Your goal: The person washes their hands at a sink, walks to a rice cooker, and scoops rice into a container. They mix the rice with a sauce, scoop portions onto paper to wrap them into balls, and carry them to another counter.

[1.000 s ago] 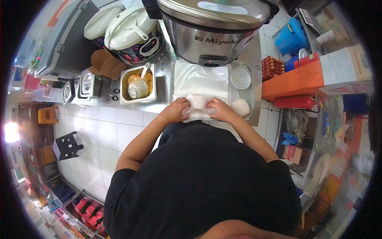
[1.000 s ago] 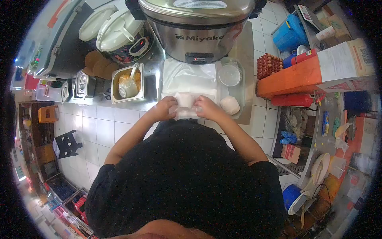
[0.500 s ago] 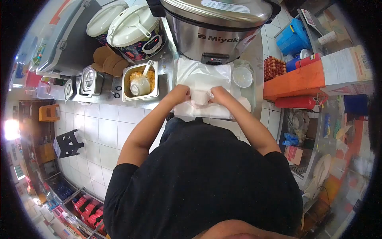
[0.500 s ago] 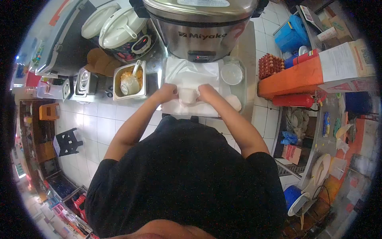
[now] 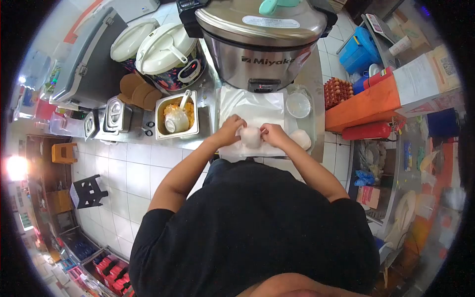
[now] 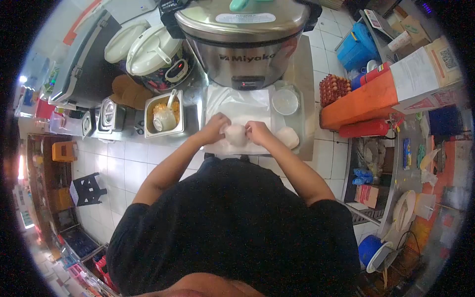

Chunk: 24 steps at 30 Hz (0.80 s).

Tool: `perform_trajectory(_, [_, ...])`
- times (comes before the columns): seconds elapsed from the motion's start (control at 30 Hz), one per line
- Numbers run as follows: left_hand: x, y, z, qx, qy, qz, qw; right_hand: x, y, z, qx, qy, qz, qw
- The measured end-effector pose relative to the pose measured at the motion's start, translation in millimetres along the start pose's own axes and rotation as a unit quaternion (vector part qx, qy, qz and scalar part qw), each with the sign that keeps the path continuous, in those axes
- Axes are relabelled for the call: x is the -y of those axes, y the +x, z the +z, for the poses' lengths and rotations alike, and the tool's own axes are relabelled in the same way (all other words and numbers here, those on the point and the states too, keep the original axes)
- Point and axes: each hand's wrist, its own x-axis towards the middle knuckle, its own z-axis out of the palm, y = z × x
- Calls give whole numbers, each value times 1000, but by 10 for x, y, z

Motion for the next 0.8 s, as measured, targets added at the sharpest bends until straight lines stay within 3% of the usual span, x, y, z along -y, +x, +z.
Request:
perform_trajectory(0.03, [14,-23,46,-36,-60,38,997,-6,-42,-4,-45,84,-24,995])
perform_trajectory(0.07, [9,-55,112,-12,-134,-19,991,13,-70,-27,-41,112,12,993])
perform_trajectory(0.1, [-116,-49,54,-9,-136,-20,990,65,-88,-57,-41,113,16,993])
perform_trajectory(0.13, [-247,-57,-10,6,-199,-100,975,121,-102,-68,-38,283,78,955])
perform_trajectory(0.17, [-380,-54,-60,21,-258,-180,949,217,-131,-86,-36,443,137,885])
perform_trajectory(0.2, [-461,-35,-26,-8,-254,-167,953,363,-168,-113,-43,463,125,877])
perform_trajectory(0.23, [-530,-9,-13,-5,-254,-165,953,450,-176,-124,-46,463,126,876])
perform_trajectory(0.3, [-737,60,-96,-10,-223,-186,957,574,-183,-178,-106,134,63,983])
perform_trajectory(0.37, [-840,112,-184,17,-231,-221,947,674,-241,-362,-83,209,57,973])
perform_trajectory(0.4, [-773,106,-148,-93,-142,-79,982,736,-291,-458,-54,283,49,956])
perform_trajectory(0.43, [-707,108,-119,-200,-49,68,976,810,-353,-560,-60,282,52,956])
perform_trajectory(0.47, [-730,137,-196,-207,-110,131,963,896,-427,-659,6,368,71,927])
perform_trajectory(0.5, [-828,187,-290,-203,-113,136,963,978,-501,-747,70,451,88,886])
perform_trajectory(0.57, [-999,271,-448,-239,-25,301,923,1035,-676,-838,81,501,72,859])
perform_trajectory(0.63, [-1014,357,-483,-202,-34,345,916,997,-788,-878,178,487,123,846])
perform_trajectory(0.7, [-1086,432,-527,-147,24,425,893,911,-860,-813,206,487,79,845])
perform_trajectory(0.77, [-1238,528,-552,-121,23,453,883,829,-905,-810,294,505,119,802])
perform_trajectory(0.8, [-1368,562,-623,-45,83,387,917,877,-970,-831,201,518,115,823])
